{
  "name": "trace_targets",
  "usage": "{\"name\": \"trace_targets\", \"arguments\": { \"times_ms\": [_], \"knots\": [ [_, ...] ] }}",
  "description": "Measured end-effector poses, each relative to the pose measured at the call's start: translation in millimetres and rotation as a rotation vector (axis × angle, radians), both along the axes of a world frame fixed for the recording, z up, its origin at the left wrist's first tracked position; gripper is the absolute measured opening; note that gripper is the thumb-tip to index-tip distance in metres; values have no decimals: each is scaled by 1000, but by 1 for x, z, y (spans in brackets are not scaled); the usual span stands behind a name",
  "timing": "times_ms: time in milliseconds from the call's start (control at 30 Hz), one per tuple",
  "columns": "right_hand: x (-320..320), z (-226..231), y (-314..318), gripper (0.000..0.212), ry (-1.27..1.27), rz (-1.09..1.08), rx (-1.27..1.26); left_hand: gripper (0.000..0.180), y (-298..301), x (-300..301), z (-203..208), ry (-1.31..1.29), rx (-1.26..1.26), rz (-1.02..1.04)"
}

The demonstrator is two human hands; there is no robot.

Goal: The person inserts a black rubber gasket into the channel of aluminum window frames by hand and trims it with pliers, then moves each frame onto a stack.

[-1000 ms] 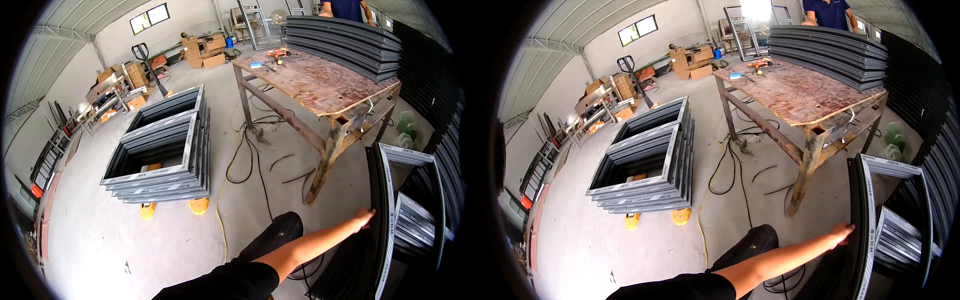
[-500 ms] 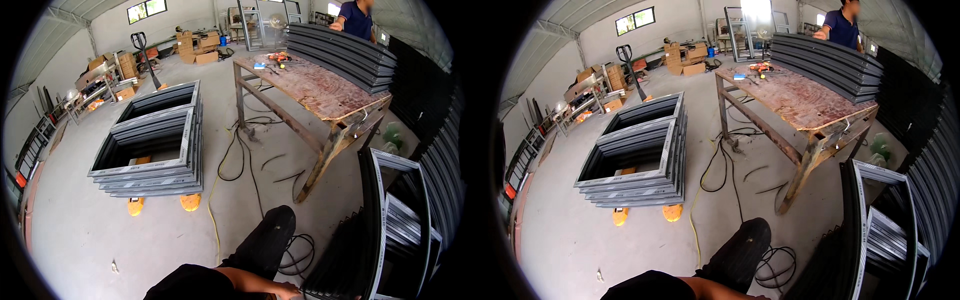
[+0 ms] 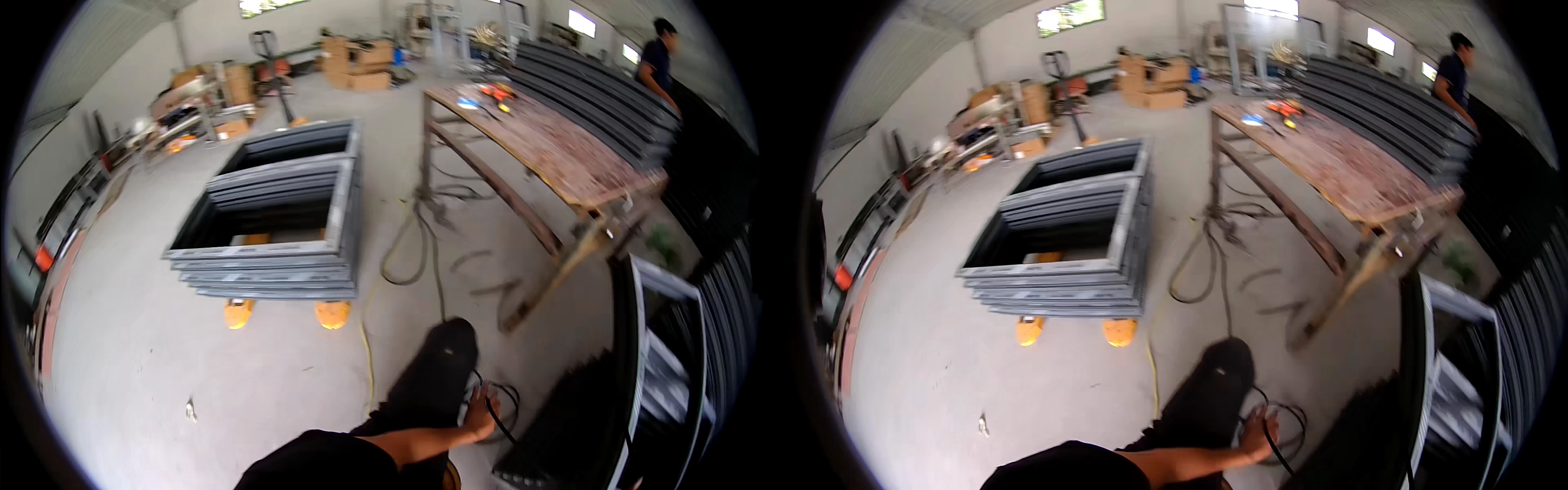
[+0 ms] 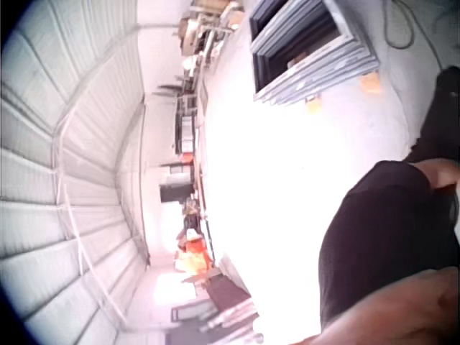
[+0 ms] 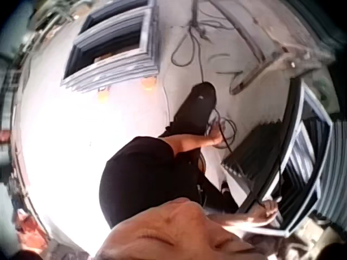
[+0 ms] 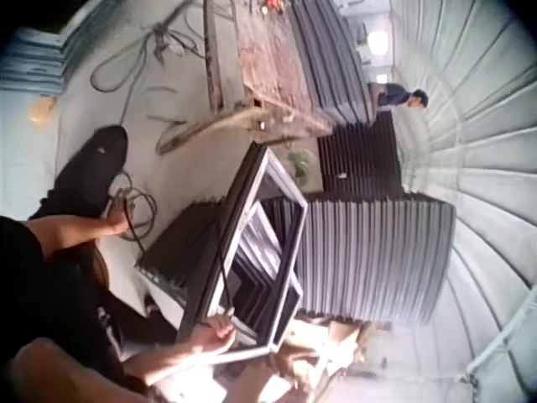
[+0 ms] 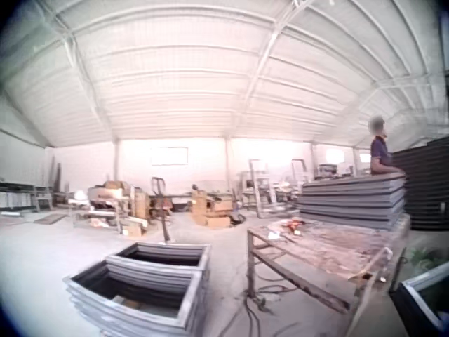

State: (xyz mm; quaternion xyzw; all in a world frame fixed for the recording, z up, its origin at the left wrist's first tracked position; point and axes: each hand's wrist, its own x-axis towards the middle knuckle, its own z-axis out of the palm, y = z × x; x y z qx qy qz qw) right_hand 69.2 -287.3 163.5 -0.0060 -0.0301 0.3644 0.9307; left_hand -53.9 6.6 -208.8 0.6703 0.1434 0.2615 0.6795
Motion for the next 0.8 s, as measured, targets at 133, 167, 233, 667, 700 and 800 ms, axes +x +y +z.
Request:
{"name": "trace_targets", "arguments": {
  "times_ms": [133, 167, 233, 667, 700, 800],
  "knots": [
    [32, -39, 1, 50, -447, -314, -599, 40, -11, 23, 83, 585, 464, 47],
    [17, -37, 9, 55, -605, -254, -751, 43, -10, 34, 109, 508, 375, -67],
    [4, -64, 21, 62, -600, -237, -781, 40, -10, 58, 182, 212, -18, -441],
    [-46, -174, 111, 67, -1059, -295, -998, 49, -149, 69, 582, 197, -503, -780],
    [-43, -176, 109, 58, -1072, -261, -1031, 50, -154, 64, 588, 220, -445, -733],
    [-19, -169, 60, 36, -1106, -125, -1208, 40, -144, 62, 592, -31, -357, -868]
  ]
}}
